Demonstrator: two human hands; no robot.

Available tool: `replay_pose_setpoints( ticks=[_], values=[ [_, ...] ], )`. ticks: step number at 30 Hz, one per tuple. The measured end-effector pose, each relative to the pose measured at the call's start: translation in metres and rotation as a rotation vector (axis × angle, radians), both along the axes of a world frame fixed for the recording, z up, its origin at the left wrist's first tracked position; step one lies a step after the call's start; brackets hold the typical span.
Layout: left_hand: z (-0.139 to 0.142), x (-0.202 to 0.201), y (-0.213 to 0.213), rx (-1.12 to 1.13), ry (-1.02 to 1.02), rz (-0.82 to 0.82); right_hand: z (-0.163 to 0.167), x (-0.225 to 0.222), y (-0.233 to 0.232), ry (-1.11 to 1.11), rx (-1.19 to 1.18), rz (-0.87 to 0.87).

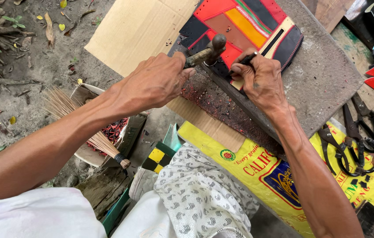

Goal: The person holds a punch against a colorful layered leather piece resting on a stone block and repeatedly strikes it with a mallet, working along the edge of the leather. They reposition the punch and the leather piece between strikes and continue hammering along the edge.

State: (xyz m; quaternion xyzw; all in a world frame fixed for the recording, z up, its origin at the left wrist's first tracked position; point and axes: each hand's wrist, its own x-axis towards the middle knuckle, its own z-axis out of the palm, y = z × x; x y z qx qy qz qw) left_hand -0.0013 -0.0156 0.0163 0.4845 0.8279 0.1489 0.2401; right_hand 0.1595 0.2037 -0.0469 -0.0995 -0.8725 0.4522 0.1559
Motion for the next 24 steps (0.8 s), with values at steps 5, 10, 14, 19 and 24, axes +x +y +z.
replay_pose_setpoints(
  ticks=[5,10,14,19,24],
  values=[
    [0.016,0.000,0.007,-0.011,0.022,-0.035,0.000,0.000,-0.004,0.052,0.068,0.022],
    [0.053,0.002,0.012,0.124,-0.068,-0.003,-0.004,0.000,-0.008,-0.003,0.047,-0.029],
    [0.067,0.019,0.018,0.515,-0.142,-0.060,-0.009,0.002,-0.009,0.052,0.061,-0.016],
    [0.079,0.024,0.022,0.276,0.090,-0.160,-0.015,0.000,-0.008,0.105,0.176,-0.008],
    [0.095,0.025,0.020,0.736,-0.004,-0.204,-0.014,0.000,-0.009,0.116,0.177,0.012]
  ],
)
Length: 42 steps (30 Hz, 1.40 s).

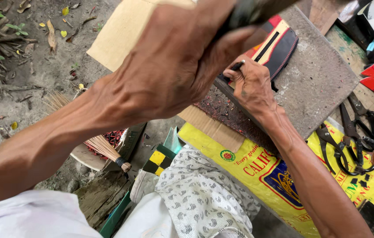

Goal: The person holds a punch against a colorful layered leather piece resting on a stone block and repeatedly strikes it with a mallet, working along the edge of the leather. They reposition the punch and the leather piece between strikes and continue hammering along the edge.

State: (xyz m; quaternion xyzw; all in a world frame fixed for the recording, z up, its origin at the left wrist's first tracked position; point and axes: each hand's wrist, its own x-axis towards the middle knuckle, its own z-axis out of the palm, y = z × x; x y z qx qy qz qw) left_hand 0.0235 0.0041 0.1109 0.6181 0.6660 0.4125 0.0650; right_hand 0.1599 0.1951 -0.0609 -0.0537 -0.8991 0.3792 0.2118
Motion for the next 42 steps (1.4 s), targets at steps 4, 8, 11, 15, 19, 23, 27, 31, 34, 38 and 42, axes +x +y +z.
replay_pose_setpoints(
  ticks=[4,8,11,15,19,23,27,31,34,38,42],
  values=[
    [-0.007,0.001,0.000,0.155,-0.054,-0.022,0.002,0.001,-0.004,0.024,0.004,0.002],
    [-0.024,-0.005,-0.004,-0.266,-0.001,0.076,0.003,-0.003,-0.005,-0.015,0.018,-0.001],
    [-0.026,-0.004,-0.006,-0.469,0.052,0.112,0.003,-0.006,-0.005,0.000,0.077,-0.010],
    [-0.009,-0.006,-0.016,-0.022,0.027,0.102,0.002,-0.003,-0.004,0.006,0.020,0.008],
    [-0.009,0.001,-0.013,0.024,-0.115,0.063,-0.001,-0.004,-0.003,-0.017,0.006,0.003],
    [-0.033,-0.005,-0.013,-0.704,-0.146,0.173,-0.001,-0.006,-0.001,-0.012,0.063,0.044],
    [-0.066,-0.010,-0.023,-0.647,-0.063,0.195,0.003,0.000,-0.004,-0.016,-0.011,0.011],
    [-0.095,-0.014,-0.017,-0.653,-0.026,0.176,0.007,0.003,-0.009,-0.027,-0.030,-0.075],
    [-0.107,-0.011,-0.018,-0.624,-0.026,0.146,0.009,0.001,-0.009,0.010,0.080,-0.103],
    [-0.105,-0.014,-0.018,-0.681,-0.034,0.149,0.014,0.003,0.002,-0.105,-0.121,-0.109],
    [-0.098,-0.013,-0.018,-0.726,-0.056,0.154,0.017,0.016,0.009,-0.150,-0.133,-0.064]
  ],
)
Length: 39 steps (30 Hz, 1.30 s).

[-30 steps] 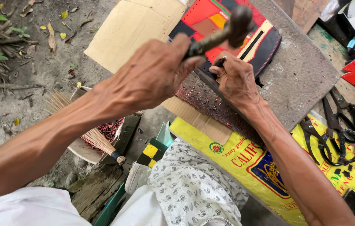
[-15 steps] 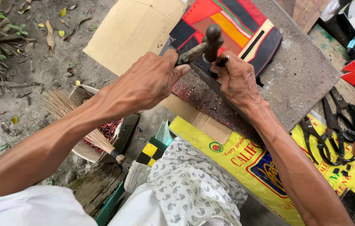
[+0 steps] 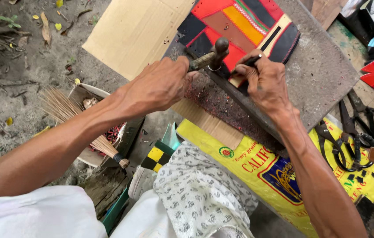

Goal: The person holds a punch against a colorful layered leather piece resting on a stone block and repeatedly strikes it with a mallet, working along the edge of the leather. They reposition the punch and the leather piece between strikes and continue hammering along the edge.

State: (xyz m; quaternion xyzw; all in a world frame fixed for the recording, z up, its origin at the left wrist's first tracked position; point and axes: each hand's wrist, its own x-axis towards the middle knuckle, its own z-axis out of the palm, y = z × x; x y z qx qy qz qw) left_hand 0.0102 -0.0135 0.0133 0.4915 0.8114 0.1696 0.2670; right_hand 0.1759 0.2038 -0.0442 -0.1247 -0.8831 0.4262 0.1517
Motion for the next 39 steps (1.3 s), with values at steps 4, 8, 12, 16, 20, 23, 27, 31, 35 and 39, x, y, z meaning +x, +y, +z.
replay_pose_setpoints(
  ticks=[4,8,12,16,20,23,27,31,35,39],
  values=[
    [0.001,0.002,0.001,0.007,0.022,0.007,-0.002,0.000,0.001,-0.007,-0.074,0.010],
    [-0.004,0.001,0.001,0.052,0.052,-0.007,-0.002,0.000,0.000,0.013,-0.027,0.017],
    [-0.008,0.000,-0.002,0.065,0.062,-0.002,0.001,0.000,-0.002,0.002,-0.027,0.010],
    [-0.006,0.001,-0.003,0.092,0.073,-0.027,0.002,-0.002,-0.008,0.012,-0.023,-0.007],
    [0.007,-0.002,-0.001,0.025,0.053,-0.032,0.001,-0.005,-0.011,0.039,0.056,-0.015],
    [0.024,-0.003,0.005,0.119,0.071,-0.053,-0.001,-0.005,-0.009,0.084,0.129,0.026],
    [0.046,0.005,0.010,0.302,0.004,-0.015,-0.004,-0.003,-0.011,0.059,0.142,0.014],
    [0.058,0.013,0.017,0.359,0.071,-0.126,-0.007,-0.004,-0.010,0.084,0.166,0.008],
    [0.063,0.016,0.019,0.394,0.091,-0.113,-0.008,-0.004,-0.007,0.084,0.238,0.023],
    [0.062,0.020,0.020,0.596,0.068,-0.137,-0.012,-0.002,-0.006,0.128,0.211,0.052]
  ],
)
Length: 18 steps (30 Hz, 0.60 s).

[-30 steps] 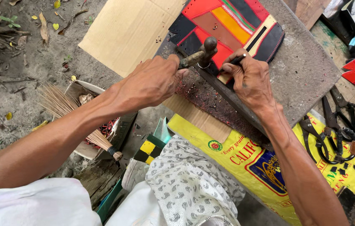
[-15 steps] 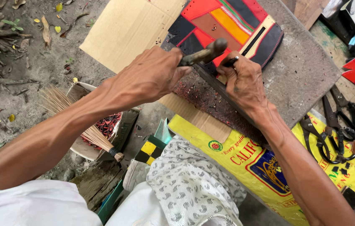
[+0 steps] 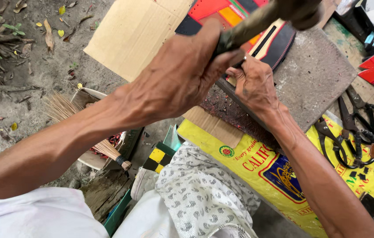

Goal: The person holds a punch against a colorful layered leather piece resting on a stone block and repeatedly strikes it with a mallet, working along the edge of the leather. They reposition the punch and the leather piece between strikes and continue hammering along the edge.

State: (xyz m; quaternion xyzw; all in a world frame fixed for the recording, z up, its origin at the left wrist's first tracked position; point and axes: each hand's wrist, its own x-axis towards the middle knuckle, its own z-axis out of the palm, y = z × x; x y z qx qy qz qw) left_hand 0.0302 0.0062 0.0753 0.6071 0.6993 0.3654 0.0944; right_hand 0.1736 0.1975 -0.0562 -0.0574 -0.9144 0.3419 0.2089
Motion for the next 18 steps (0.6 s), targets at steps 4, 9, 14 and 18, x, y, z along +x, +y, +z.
replay_pose_setpoints(
  ticks=[4,9,14,18],
  values=[
    [0.003,-0.001,0.000,-0.274,0.047,0.057,-0.005,-0.006,0.000,0.000,0.020,-0.019],
    [0.017,-0.004,-0.002,0.075,-0.066,0.020,-0.007,-0.001,0.000,-0.005,-0.022,-0.020],
    [0.023,0.002,0.007,0.322,-0.148,-0.064,-0.009,-0.002,-0.001,-0.001,-0.027,-0.008],
    [0.010,-0.011,-0.005,-0.576,-0.081,0.107,-0.009,-0.003,0.000,0.009,-0.053,0.017]
  ],
)
